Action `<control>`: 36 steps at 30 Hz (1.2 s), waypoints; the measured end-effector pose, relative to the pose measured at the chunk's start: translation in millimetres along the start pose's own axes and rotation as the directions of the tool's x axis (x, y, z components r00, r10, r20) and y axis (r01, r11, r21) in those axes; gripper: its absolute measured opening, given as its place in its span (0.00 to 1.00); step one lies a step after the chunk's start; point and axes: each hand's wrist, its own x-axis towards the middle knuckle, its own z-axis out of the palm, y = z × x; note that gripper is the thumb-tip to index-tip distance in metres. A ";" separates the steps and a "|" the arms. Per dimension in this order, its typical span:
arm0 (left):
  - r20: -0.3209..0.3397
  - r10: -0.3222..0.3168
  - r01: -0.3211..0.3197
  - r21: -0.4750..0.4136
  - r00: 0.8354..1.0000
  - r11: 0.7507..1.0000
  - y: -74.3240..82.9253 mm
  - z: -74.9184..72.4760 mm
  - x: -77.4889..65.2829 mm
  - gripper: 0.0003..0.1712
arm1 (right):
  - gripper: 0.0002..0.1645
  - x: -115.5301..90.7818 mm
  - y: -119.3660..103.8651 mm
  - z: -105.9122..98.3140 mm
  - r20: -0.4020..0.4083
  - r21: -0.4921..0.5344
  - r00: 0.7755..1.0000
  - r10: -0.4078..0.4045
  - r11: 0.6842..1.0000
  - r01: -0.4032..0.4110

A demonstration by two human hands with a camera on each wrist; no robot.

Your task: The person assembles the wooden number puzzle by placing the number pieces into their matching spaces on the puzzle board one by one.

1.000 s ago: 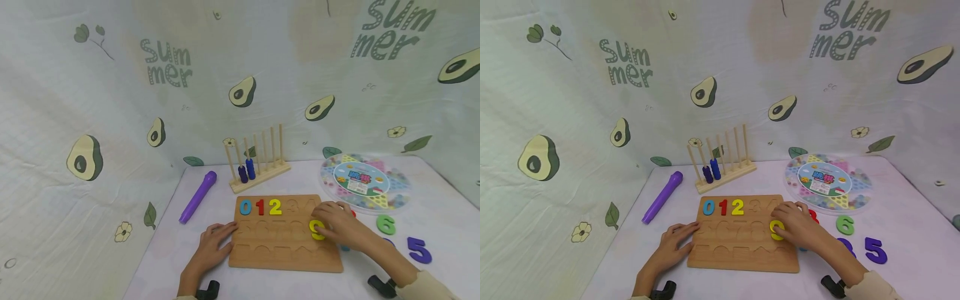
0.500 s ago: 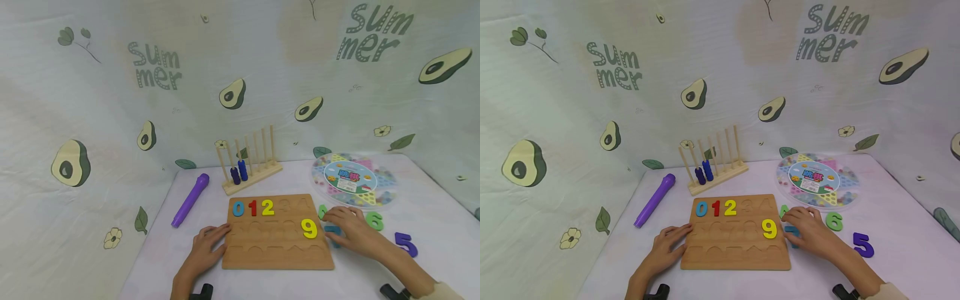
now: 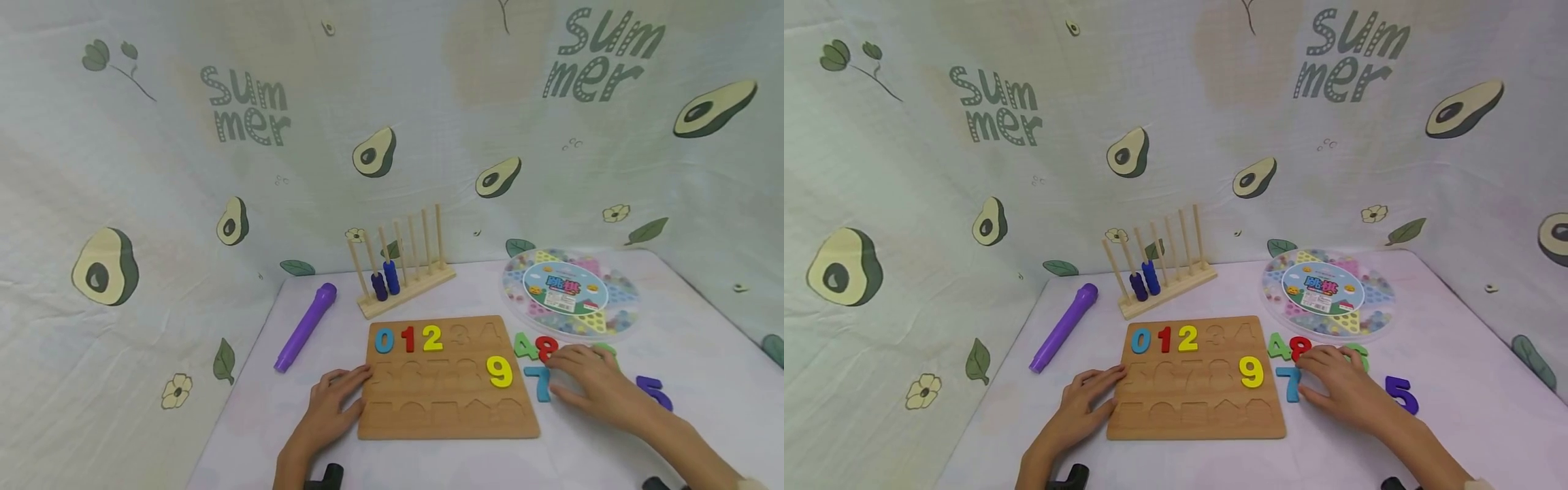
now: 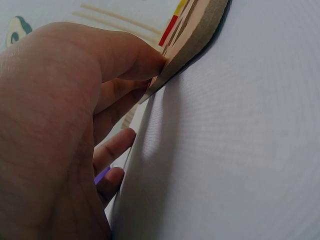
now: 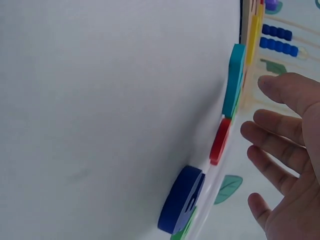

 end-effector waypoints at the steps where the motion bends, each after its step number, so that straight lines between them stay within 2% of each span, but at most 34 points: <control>1: 0.000 0.002 -0.002 0.000 1.000 1.000 0.1 -0.3 0.1 0.28 | 0.23 -1.3 0.9 0.4 -0.001 -0.006 1.000 0.007 1.000 -0.007; 14: 0.009 -0.005 0.005 -0.001 1.000 1.000 2.1 -2.7 -0.2 0.29 | 0.24 -23.1 16.8 -2.4 -0.041 -0.012 0.996 0.080 0.997 -0.081; 27: 0.021 -0.037 0.037 -0.006 0.999 0.999 -0.4 -1.3 -0.2 0.30 | 0.30 -38.8 31.0 -6.8 0.009 -0.030 0.990 0.142 0.990 -0.141; 36: 0.014 -0.025 0.024 0.009 1.000 1.000 -0.3 -0.5 0.5 0.30 | 0.32 -50.1 41.1 -9.3 0.018 -0.050 0.990 0.141 0.989 -0.140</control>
